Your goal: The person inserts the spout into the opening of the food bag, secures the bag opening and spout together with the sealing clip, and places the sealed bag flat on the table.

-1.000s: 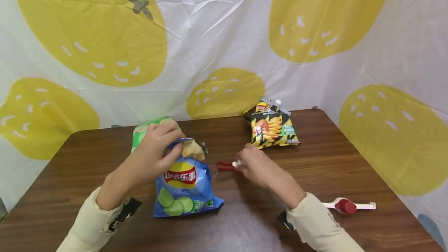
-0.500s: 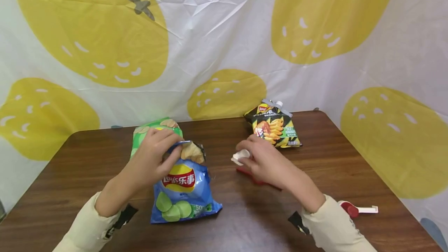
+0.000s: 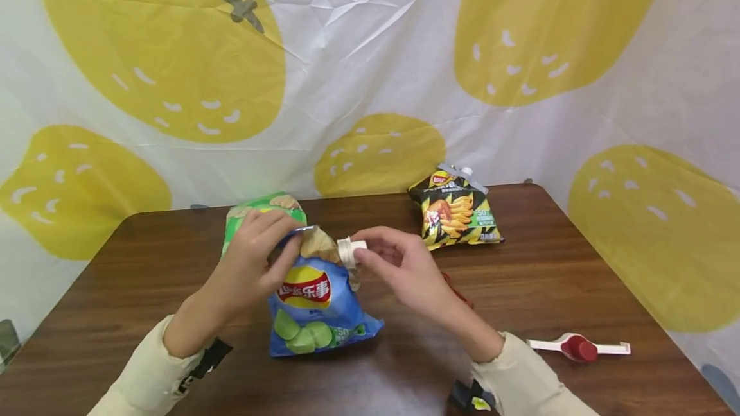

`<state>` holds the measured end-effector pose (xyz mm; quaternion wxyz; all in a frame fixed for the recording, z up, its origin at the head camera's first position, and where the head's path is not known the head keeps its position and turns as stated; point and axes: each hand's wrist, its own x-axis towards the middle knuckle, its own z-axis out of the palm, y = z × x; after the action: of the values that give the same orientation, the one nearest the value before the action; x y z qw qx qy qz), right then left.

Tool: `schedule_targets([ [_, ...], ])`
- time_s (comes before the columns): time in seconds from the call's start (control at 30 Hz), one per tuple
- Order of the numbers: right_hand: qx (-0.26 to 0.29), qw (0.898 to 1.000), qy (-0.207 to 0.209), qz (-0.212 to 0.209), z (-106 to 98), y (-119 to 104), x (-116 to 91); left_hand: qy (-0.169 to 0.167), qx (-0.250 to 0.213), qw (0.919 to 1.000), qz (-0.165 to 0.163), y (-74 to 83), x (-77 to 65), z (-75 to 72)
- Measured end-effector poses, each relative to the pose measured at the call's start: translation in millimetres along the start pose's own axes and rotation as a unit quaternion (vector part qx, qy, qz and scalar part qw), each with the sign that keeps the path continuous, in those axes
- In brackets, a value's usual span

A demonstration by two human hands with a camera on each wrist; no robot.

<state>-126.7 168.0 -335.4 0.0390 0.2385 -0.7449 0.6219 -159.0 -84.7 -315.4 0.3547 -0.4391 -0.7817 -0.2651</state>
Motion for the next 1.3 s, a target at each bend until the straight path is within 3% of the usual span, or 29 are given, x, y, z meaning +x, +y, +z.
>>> schedule_targets([
  [0.1, 0.019, 0.999, 0.022, -0.033, 0.6, -0.2, -3.6, 0.023, 0.006, 0.9997, -0.001, -0.8, -2.0, 0.6],
  [0.23, 0.035, 0.998, -0.004, -0.042, 3.8, -0.2, -5.8, 0.047, 0.013, 0.9988, 0.002, -0.1, -4.5, 1.0],
  [0.5, 0.048, 0.997, -0.056, 0.014, 7.1, 1.6, -1.9, 0.039, 0.01, 0.9991, 0.014, 5.1, -3.9, 3.7],
  [0.73, 0.147, 0.984, -0.075, 0.071, 4.8, -1.9, 2.3, 0.039, 0.041, 0.9984, 0.006, 5.2, -5.2, 6.0],
  [0.87, 0.133, 0.985, -0.078, 0.072, 7.1, -3.5, 2.9, 0.035, 0.063, 0.9973, 0.011, 6.2, -6.2, 8.2],
  [1.07, 0.069, 0.996, -0.044, 0.023, 20.0, -5.3, 2.5, 0.036, 0.076, 0.9964, 0.011, 9.7, -5.6, 9.8],
  [1.3, 0.06, 0.998, -0.009, -0.008, 23.2, 0.8, 4.0, 0.051, 0.088, 0.9945, -0.022, 13.8, -2.5, 12.1],
])
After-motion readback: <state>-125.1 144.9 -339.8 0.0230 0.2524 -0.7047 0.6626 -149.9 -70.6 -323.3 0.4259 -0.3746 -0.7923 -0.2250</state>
